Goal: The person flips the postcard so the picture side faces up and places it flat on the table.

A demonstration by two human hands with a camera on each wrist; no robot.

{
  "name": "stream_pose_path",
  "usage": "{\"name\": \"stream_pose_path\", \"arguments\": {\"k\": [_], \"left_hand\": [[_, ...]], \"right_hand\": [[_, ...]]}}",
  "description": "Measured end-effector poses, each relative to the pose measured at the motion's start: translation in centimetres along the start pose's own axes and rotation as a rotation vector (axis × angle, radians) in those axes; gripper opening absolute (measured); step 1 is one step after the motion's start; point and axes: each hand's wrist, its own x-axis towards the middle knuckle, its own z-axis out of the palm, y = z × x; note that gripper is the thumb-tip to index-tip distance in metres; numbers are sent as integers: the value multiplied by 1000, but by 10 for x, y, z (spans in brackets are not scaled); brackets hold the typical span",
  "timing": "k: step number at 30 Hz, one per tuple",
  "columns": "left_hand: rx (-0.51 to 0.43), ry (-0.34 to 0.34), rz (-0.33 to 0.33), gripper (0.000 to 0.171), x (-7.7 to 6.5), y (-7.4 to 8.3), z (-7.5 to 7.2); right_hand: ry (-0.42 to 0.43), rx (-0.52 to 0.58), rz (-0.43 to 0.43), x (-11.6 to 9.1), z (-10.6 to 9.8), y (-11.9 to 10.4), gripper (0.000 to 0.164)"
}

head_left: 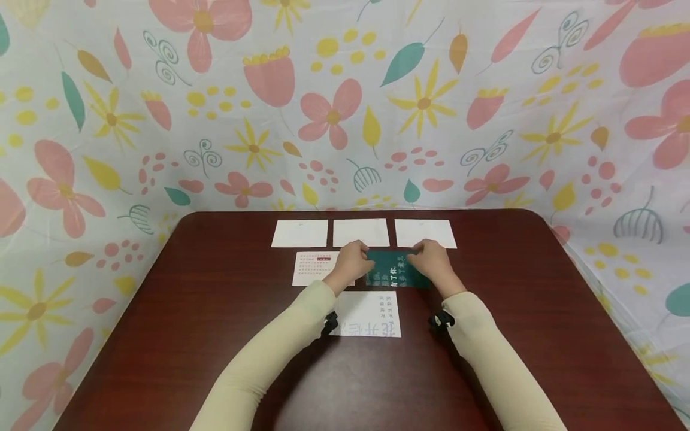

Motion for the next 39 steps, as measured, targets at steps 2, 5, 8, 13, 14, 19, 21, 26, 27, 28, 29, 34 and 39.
{"name": "stream_pose_path", "arguments": {"k": [2, 5, 8, 13, 14, 19, 21, 26, 27, 28, 29, 34, 39], "left_hand": [[-48, 12, -9, 36, 1, -5, -7], [-98, 57, -34, 34, 5, -13, -19], [-137, 141, -32, 30, 9, -22, -33], [-204, 270, -12, 24, 14, -40, -59], [-218, 290, -13, 24, 15, -44, -64], [-294, 345, -52, 22, 16, -63, -87], [-325, 371, -72, 24, 15, -72, -94], [-393, 466, -136, 26, 17, -91, -105], [-413, 481, -154, 27, 17, -94, -107], [-430, 493, -173, 27, 17, -97, -109], [-449, 506, -190, 28, 17, -101, -112], [-517, 500, -281, 33, 16, -113, -123], [-529, 425, -346, 42, 11, -120, -133]], "right_hand": [[7, 25, -30, 2, 4, -8, 33], [18, 74, -78, 6, 11, -21, 31], [11, 133, -123, 11, 17, -37, 29], [-29, 250, -158, 24, 30, -60, 27], [-39, 274, -163, 27, 33, -63, 26], [-65, 402, -159, 38, 50, -84, 25], [-66, 437, -164, 42, 59, -91, 26], [-100, 518, -163, 51, 83, -106, 32], [-119, 541, -147, 51, 87, -109, 34], [-143, 565, -131, 52, 91, -111, 36], [-169, 584, -115, 51, 94, -113, 38], [-270, 620, -46, 51, 103, -119, 45], [-324, 610, -8, 55, 110, -122, 52]]}}
